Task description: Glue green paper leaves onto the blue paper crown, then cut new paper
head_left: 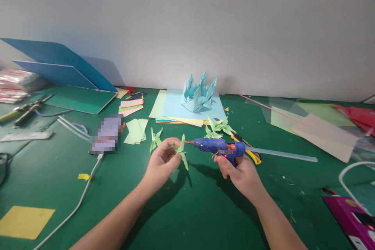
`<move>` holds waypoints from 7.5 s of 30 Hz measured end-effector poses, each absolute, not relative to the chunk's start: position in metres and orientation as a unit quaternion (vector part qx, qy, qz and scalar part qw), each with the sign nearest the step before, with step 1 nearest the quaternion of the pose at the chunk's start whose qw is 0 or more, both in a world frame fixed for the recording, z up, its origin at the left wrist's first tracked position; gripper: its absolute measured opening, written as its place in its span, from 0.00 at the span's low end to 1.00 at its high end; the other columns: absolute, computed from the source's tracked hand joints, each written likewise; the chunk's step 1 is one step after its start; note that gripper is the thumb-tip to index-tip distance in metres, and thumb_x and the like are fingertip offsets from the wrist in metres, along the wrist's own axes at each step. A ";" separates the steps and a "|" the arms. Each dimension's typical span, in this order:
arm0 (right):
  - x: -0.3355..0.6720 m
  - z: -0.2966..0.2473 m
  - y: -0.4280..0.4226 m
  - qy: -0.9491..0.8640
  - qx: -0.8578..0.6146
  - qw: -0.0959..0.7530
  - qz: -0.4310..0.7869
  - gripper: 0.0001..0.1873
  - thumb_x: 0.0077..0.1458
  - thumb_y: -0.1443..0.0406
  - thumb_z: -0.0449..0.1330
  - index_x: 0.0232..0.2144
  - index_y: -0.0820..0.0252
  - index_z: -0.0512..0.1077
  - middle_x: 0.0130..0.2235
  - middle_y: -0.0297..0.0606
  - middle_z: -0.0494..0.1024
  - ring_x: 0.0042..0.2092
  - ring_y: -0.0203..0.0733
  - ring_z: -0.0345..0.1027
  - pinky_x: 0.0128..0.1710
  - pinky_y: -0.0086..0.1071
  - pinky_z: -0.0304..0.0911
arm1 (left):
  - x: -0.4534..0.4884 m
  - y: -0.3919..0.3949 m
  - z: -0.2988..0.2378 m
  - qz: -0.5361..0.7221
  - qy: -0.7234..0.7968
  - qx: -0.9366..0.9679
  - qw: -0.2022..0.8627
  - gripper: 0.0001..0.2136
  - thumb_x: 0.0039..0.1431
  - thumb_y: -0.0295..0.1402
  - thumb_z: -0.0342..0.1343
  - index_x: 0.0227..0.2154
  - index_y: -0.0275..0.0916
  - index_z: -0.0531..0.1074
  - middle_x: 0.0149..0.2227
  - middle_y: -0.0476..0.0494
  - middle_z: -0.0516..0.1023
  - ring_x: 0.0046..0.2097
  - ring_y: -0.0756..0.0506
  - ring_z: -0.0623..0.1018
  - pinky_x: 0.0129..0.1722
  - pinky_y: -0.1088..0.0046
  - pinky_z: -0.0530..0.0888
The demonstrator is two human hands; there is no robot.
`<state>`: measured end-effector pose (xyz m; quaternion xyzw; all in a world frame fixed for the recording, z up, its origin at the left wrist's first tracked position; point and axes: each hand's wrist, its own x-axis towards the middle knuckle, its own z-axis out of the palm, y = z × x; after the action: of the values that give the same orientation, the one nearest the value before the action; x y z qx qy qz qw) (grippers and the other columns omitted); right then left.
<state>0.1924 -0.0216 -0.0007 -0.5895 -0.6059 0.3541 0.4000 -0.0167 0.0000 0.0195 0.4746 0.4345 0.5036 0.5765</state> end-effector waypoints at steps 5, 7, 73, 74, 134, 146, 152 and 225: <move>0.190 -0.001 -0.021 -0.588 -0.603 0.427 0.330 0.22 0.46 0.45 0.57 0.21 0.57 0.66 0.12 0.29 0.62 0.16 0.36 0.59 0.18 0.30 0.58 | -0.017 0.000 0.019 0.508 0.435 0.469 0.577 0.10 0.40 0.28 0.63 0.28 0.40 0.71 0.38 0.49 0.69 0.28 0.53 0.68 0.24 0.78 0.64; 0.189 -0.002 -0.020 -0.559 -0.608 0.445 0.346 0.21 0.43 0.46 0.60 0.26 0.57 0.65 0.14 0.27 0.64 0.16 0.36 0.59 0.17 0.30 0.59 | -0.017 0.000 0.017 0.511 0.443 0.454 0.580 0.10 0.41 0.28 0.62 0.29 0.41 0.70 0.38 0.49 0.69 0.28 0.54 0.68 0.23 0.78 0.64; 0.156 -0.005 -0.031 -0.796 -0.430 0.406 0.130 0.08 0.59 0.66 0.54 0.41 0.57 0.69 0.30 0.35 0.76 0.30 0.37 0.69 0.30 0.29 0.64 | -0.013 -0.009 0.014 0.331 0.450 0.765 0.321 0.06 0.46 0.25 0.48 0.28 0.40 0.64 0.25 0.52 0.67 0.26 0.51 0.66 0.26 0.75 0.65; 0.156 -0.005 -0.031 -0.798 -0.430 0.404 0.126 0.08 0.59 0.66 0.54 0.41 0.58 0.69 0.30 0.36 0.76 0.30 0.37 0.69 0.30 0.29 0.64 | -0.013 -0.009 0.013 0.331 0.448 0.766 0.320 0.06 0.46 0.25 0.48 0.28 0.40 0.64 0.25 0.52 0.67 0.26 0.51 0.66 0.26 0.75 0.65; 0.155 -0.001 -0.026 -0.823 -0.435 0.366 0.009 0.12 0.62 0.69 0.46 0.30 0.61 0.67 0.29 0.38 0.69 0.32 0.41 0.59 0.33 0.33 0.53 | -0.018 -0.009 0.013 0.347 0.384 0.764 0.386 0.13 0.53 0.31 0.54 0.42 0.42 0.66 0.44 0.42 0.69 0.39 0.46 0.72 0.36 0.70 0.72; 0.159 0.000 -0.026 -0.757 -0.486 0.429 0.078 0.08 0.61 0.68 0.49 0.31 0.59 0.67 0.32 0.38 0.69 0.36 0.41 0.62 0.35 0.33 0.57 | -0.016 -0.007 0.004 0.461 0.368 0.656 0.470 0.15 0.59 0.33 0.50 0.49 0.47 0.60 0.50 0.41 0.63 0.43 0.47 0.72 0.41 0.66 0.74; 0.157 0.000 -0.028 -0.774 -0.471 0.417 0.075 0.08 0.60 0.69 0.50 0.30 0.59 0.66 0.32 0.36 0.72 0.35 0.40 0.63 0.36 0.34 0.56 | -0.012 -0.008 0.005 0.429 0.329 0.775 0.328 0.11 0.52 0.25 0.57 0.39 0.43 0.69 0.44 0.41 0.67 0.49 0.43 0.71 0.37 0.70 0.75; 0.156 0.000 -0.027 -0.828 -0.430 0.358 0.050 0.10 0.60 0.71 0.49 0.31 0.61 0.69 0.30 0.39 0.73 0.33 0.42 0.64 0.34 0.35 0.61 | -0.019 -0.003 0.011 0.380 0.337 0.839 0.195 0.05 0.58 0.26 0.49 0.27 0.38 0.67 0.30 0.45 0.73 0.34 0.48 0.74 0.34 0.70 0.73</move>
<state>0.1558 -0.0265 0.0002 -0.4296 -0.8276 0.0503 0.3578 -0.0186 -0.0032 0.0112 0.8392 0.3370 0.3797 0.1949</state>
